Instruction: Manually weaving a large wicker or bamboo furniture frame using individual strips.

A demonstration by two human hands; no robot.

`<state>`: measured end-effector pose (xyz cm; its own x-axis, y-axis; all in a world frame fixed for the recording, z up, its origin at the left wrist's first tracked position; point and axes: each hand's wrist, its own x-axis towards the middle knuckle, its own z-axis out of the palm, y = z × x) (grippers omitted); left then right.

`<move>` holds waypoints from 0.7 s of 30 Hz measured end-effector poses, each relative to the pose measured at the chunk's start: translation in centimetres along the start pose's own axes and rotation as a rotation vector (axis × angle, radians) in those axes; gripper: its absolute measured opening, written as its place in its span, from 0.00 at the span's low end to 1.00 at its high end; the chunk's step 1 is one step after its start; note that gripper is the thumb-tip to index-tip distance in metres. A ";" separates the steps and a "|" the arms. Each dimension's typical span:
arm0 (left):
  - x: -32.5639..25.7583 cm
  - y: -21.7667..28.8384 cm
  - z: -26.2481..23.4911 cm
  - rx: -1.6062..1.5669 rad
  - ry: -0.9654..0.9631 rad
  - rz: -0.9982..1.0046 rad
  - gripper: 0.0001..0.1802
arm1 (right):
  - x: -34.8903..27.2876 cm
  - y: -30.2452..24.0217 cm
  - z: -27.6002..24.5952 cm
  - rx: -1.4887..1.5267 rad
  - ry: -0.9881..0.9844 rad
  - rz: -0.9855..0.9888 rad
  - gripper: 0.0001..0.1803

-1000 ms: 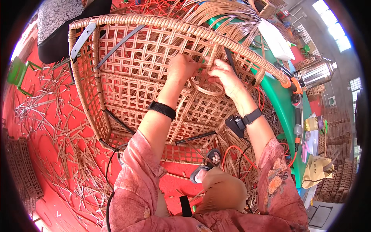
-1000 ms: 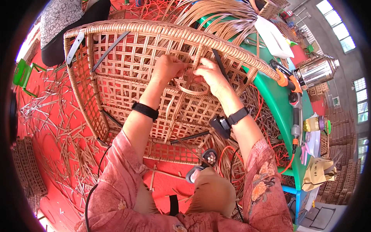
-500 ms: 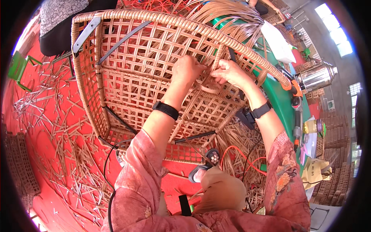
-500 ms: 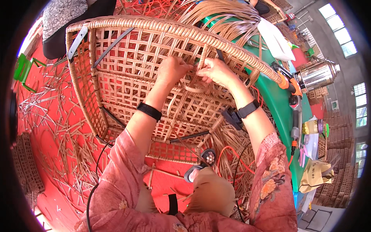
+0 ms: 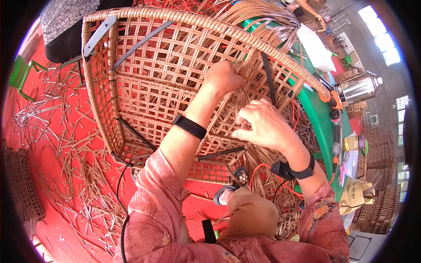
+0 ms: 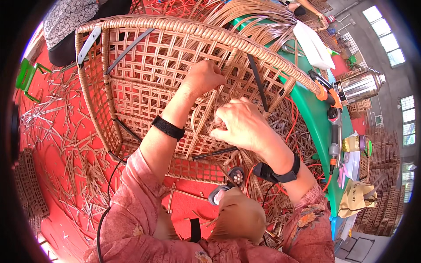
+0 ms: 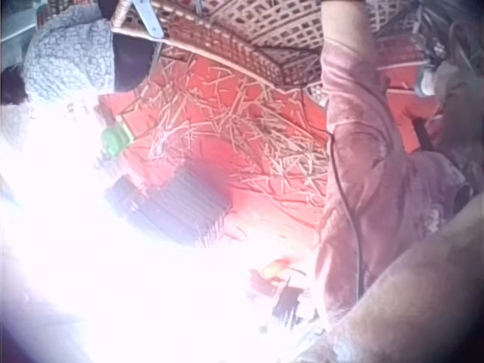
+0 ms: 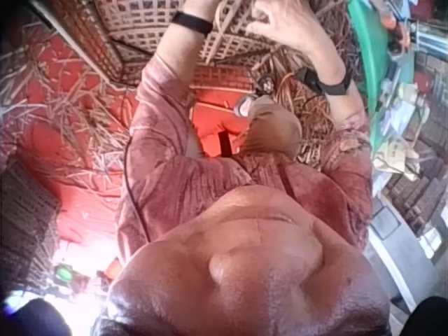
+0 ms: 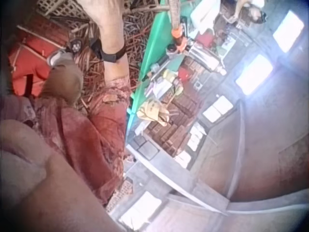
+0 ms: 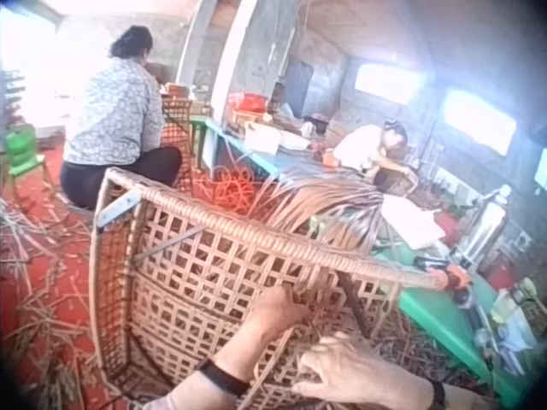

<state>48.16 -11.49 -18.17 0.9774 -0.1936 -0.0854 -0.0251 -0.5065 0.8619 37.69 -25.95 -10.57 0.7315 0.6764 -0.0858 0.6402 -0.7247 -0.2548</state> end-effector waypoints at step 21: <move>0.2 1.2 2.0 0.068 0.088 -0.029 0.17 | -11.1 10.8 -2.0 -0.844 0.822 0.348 0.10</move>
<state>47.94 -13.84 -18.14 0.9925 -0.1049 -0.0624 -0.0081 -0.5668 0.8238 36.96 -41.52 -10.44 0.6282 0.3673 0.6858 0.1092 -0.9144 0.3897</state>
